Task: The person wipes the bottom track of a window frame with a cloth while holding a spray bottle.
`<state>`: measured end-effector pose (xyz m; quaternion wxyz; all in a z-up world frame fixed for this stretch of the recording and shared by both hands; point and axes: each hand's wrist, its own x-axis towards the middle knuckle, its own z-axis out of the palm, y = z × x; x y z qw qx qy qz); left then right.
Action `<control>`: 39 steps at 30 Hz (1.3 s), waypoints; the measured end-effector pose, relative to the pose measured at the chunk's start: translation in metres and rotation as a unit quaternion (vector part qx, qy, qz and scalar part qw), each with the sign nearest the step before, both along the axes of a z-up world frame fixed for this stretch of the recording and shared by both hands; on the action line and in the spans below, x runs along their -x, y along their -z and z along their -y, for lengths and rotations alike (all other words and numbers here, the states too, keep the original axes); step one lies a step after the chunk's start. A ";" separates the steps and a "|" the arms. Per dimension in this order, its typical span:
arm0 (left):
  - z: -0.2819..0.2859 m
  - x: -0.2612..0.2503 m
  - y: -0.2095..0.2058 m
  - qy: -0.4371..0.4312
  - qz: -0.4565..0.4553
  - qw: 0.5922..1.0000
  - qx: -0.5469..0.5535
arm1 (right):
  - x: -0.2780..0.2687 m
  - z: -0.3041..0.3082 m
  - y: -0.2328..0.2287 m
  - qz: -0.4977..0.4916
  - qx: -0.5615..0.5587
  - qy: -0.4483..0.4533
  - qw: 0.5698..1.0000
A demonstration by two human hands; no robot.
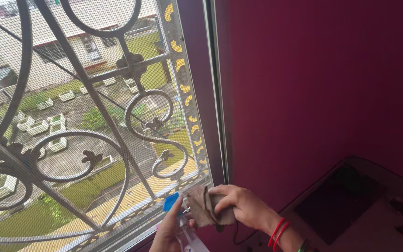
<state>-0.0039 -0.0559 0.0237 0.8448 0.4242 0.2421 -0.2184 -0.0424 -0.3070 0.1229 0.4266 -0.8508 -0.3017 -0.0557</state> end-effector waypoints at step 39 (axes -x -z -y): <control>-0.009 -0.024 0.019 0.058 0.214 0.959 -0.175 | -0.032 0.016 0.011 -0.368 -0.377 -0.002 0.850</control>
